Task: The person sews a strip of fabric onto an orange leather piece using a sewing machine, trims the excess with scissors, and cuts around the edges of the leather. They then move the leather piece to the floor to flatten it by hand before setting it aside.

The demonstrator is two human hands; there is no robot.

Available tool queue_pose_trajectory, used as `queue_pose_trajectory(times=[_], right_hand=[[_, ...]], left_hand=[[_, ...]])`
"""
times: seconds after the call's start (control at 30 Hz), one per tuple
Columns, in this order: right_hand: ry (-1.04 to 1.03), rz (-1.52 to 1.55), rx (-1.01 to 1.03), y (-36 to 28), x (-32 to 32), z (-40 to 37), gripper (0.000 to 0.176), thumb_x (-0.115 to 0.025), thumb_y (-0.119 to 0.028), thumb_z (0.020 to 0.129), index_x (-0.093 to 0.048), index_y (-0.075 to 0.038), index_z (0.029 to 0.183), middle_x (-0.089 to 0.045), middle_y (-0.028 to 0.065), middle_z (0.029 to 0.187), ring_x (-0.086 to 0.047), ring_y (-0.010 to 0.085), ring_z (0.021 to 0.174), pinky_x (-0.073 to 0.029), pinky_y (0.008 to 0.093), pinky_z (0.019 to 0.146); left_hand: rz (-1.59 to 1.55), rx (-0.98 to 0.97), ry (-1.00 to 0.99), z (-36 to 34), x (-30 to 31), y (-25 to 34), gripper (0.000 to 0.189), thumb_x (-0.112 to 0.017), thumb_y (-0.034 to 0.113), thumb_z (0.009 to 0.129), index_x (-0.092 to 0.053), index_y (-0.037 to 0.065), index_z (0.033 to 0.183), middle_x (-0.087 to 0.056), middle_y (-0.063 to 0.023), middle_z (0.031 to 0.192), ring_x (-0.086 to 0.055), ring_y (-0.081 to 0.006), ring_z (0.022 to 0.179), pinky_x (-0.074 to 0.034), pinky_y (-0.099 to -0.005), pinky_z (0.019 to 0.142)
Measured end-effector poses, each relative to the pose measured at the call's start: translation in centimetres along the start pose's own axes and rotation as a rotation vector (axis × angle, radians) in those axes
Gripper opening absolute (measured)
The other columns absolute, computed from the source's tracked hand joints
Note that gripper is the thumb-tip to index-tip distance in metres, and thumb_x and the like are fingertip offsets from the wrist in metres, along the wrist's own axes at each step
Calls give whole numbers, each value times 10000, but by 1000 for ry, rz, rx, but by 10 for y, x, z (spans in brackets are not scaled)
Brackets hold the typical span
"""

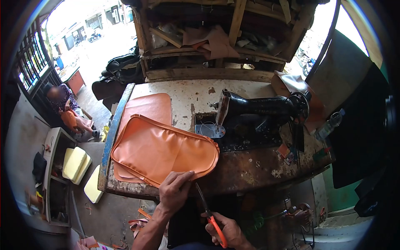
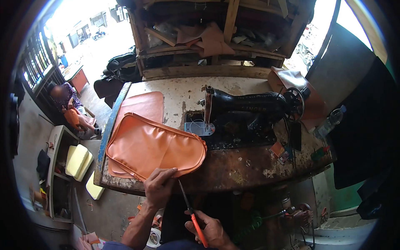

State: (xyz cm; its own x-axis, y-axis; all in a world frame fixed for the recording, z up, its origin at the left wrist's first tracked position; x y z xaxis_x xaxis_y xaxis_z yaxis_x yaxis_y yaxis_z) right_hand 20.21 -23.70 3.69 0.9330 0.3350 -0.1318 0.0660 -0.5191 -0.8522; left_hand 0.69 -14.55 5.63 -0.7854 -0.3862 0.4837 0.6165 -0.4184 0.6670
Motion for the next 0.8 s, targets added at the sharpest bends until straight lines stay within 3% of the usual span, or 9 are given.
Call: queue_pose_trajectory(times=[0.07, 0.13, 0.33, 0.8], right_hand=[[-60, 89, -33, 7, 4, 3, 431, -638, -373, 1061, -616, -106, 1399, -646, 9, 733, -604, 96, 509, -484, 243, 440], [-133, 136, -81, 10, 3, 4, 533, -754, -349, 1005, -588, -81, 1434, -615, -25, 766, -606, 52, 577, -492, 230, 530], [-205, 236, -89, 0, -2, 10, 490, -691, -297, 1051, -556, -55, 1455, -550, -47, 737, -558, 46, 554, -499, 222, 516], [-236, 218, -94, -6, -8, 15, 490, -650, -342, 1072, -557, -53, 1457, -550, -38, 784, -544, 46, 551, -500, 218, 516]], left_hand=[[-22, 65, 7, 2, 5, 0, 272, -794, -22, 848, -780, 32, 1115, -773, -139, 1010, -748, -281, 899, -600, -363, 801], [-40, 132, 14, 1, 8, -4, 244, -797, -17, 850, -791, 26, 1090, -775, -145, 1004, -753, -283, 910, -600, -359, 807], [-40, 135, 6, -1, 11, -6, 237, -797, -8, 864, -791, 20, 1099, -777, -148, 991, -756, -278, 900, -600, -354, 807], [-42, 108, 0, -2, 15, -2, 228, -802, -22, 848, -787, 21, 1071, -777, -146, 980, -755, -286, 880, -601, -358, 788]])
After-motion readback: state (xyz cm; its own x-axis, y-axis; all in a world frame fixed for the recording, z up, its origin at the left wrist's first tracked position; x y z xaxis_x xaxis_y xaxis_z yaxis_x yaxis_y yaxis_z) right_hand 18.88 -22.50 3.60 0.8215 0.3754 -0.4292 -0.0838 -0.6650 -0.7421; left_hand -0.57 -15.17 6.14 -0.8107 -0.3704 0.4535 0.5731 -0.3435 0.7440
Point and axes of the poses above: each hand's wrist, its own z-axis towards the middle knuckle, its own x-axis out of the back of the hand, y = z × x, the point moved 6 cm from there along z, towards the middle knuckle
